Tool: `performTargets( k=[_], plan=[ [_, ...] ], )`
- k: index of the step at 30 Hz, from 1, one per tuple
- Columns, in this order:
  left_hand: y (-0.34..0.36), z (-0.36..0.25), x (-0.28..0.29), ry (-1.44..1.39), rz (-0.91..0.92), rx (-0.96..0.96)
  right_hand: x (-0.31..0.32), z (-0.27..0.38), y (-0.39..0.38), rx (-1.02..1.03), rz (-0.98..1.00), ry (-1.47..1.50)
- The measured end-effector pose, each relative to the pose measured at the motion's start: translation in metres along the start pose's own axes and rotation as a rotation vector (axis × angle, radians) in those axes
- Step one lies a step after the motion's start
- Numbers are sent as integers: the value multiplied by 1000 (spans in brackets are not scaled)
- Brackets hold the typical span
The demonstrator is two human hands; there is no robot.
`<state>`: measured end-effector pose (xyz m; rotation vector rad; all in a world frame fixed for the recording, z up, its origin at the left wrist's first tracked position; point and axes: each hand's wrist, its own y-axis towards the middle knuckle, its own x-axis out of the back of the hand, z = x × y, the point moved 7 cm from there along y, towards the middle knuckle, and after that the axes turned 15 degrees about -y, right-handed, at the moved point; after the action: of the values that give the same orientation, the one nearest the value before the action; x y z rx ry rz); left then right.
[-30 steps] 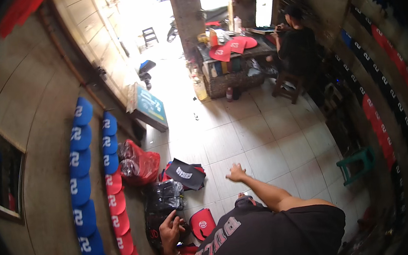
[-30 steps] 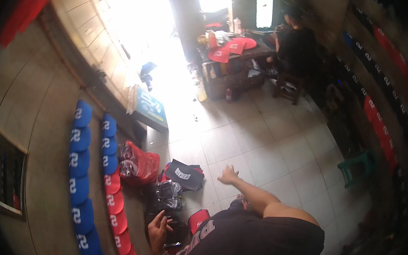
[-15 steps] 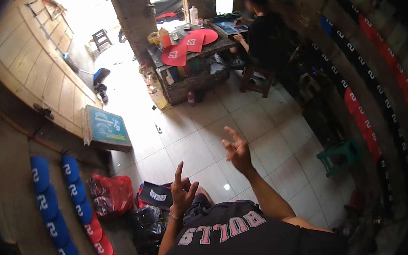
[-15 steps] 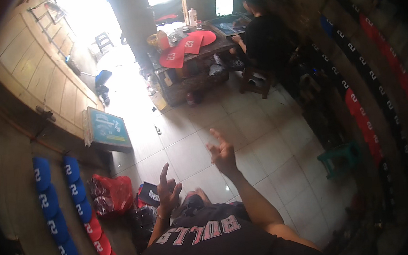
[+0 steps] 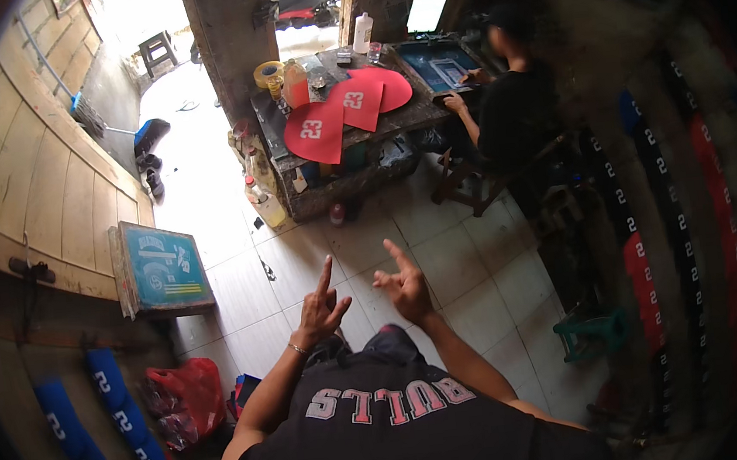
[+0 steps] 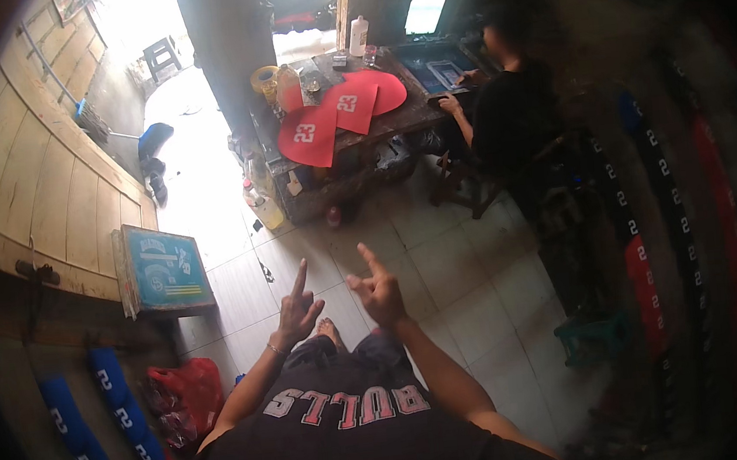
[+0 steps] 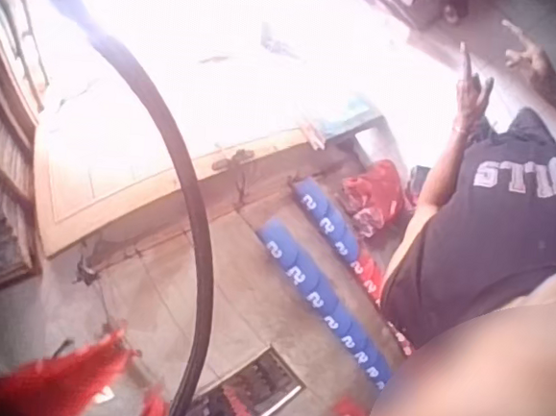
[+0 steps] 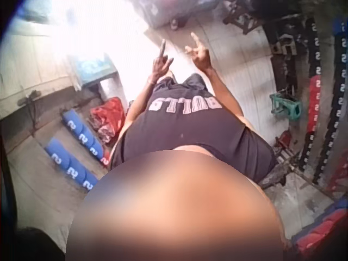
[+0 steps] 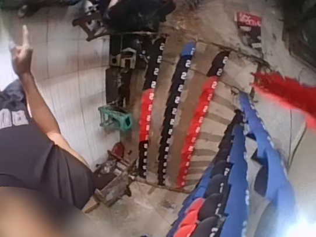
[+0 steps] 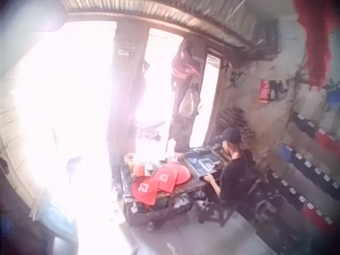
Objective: The person repeatedly picks up red and blue baseball caps from a table and floor, then places them onto wall-mounted shelves. The person handles the caps one at a time, alternating between colors and positions on the shelves.
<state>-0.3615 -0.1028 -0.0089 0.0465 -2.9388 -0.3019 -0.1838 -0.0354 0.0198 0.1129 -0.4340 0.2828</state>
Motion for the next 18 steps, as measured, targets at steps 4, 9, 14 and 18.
performTargets(
  k=[4, 9, 14, 18],
  plan=[
    [90, 8, 42, 15, -82, -140, 3, -30, 106, -136, -1, 12],
    [202, 70, 77, 94, -207, -25, 5, -88, 248, -213, 7, 89],
    [334, 189, 124, 128, -564, 43, 7, -220, 426, -464, 144, 36],
    [430, 304, 171, 380, -573, 310, 0, -337, 560, -682, 134, 192]
  ],
)
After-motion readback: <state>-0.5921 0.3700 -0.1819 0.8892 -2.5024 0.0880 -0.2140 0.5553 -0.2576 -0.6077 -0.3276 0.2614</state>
